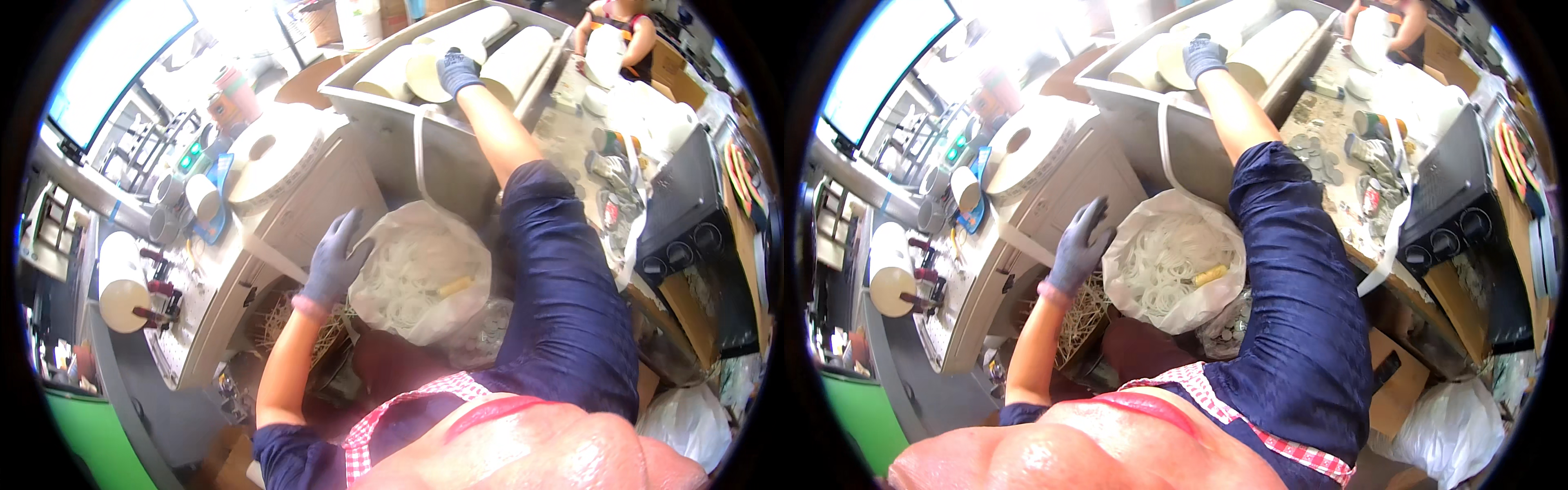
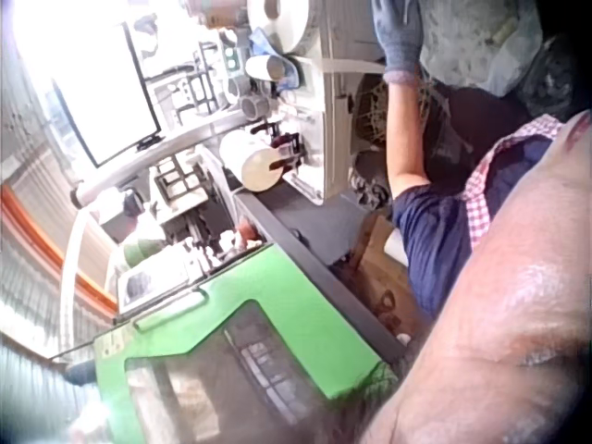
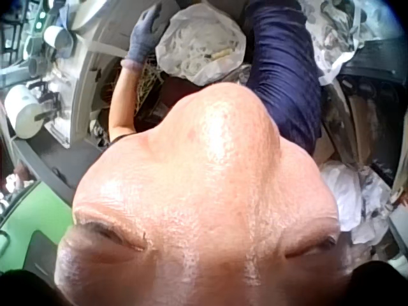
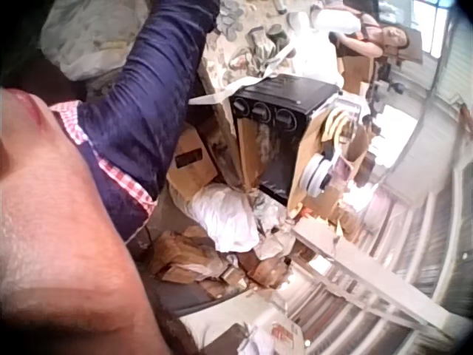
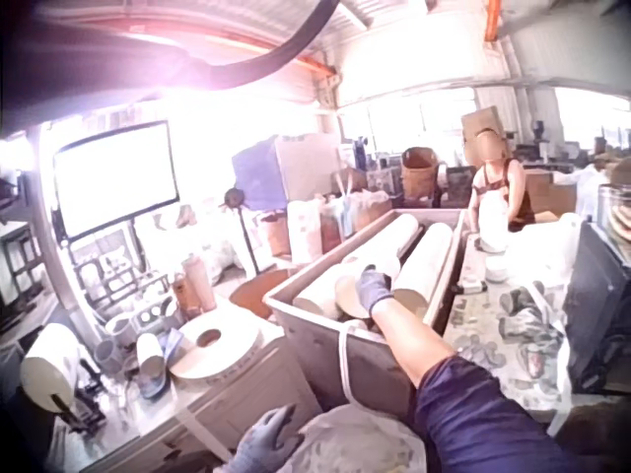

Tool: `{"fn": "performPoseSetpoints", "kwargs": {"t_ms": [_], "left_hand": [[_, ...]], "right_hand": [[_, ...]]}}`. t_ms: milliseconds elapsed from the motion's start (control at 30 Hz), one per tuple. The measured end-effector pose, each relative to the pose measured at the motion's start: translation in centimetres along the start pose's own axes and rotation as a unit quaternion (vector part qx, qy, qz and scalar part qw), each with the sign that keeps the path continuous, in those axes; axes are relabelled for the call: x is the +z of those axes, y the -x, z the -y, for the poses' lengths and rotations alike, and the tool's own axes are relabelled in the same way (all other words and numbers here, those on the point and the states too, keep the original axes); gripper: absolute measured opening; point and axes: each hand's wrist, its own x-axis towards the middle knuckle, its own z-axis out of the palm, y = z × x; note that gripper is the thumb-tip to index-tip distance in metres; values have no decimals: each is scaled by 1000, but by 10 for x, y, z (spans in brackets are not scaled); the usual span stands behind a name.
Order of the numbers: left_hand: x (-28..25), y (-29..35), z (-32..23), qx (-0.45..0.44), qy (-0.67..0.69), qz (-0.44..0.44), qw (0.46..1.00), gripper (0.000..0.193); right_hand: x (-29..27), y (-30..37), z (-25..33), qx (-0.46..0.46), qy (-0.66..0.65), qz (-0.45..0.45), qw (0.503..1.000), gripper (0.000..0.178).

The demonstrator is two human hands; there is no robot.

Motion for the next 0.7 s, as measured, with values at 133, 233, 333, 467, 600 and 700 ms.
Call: {"fn": "performPoseSetpoints", "kwargs": {"t_ms": [133, 233, 333, 467, 600, 700], "left_hand": [[-11, 55, 6, -89, 16, -7, 996, 53], [-13, 83, 27, -91, 9, -11, 996, 52], [-13, 101, 32, -138, 37, -13, 990, 52], [3, 128, 62, -158, 108, -29, 981, 50], [4, 131, 40, -158, 123, -21, 980, 47], [-8, 135, 35, -171, 156, 0, 973, 44]], "right_hand": [[-26, -6, -49, 114, -219, -25, 969, 36], [-69, -1, -79, 50, -173, -85, 980, 43], [-101, 5, -113, 7, -195, -210, 958, 38], [-114, -29, -241, -139, -165, -185, 959, 26], [-112, -16, -347, -374, 5, -94, 922, 38], [-67, 9, -381, -339, -123, -33, 932, 38]]}}
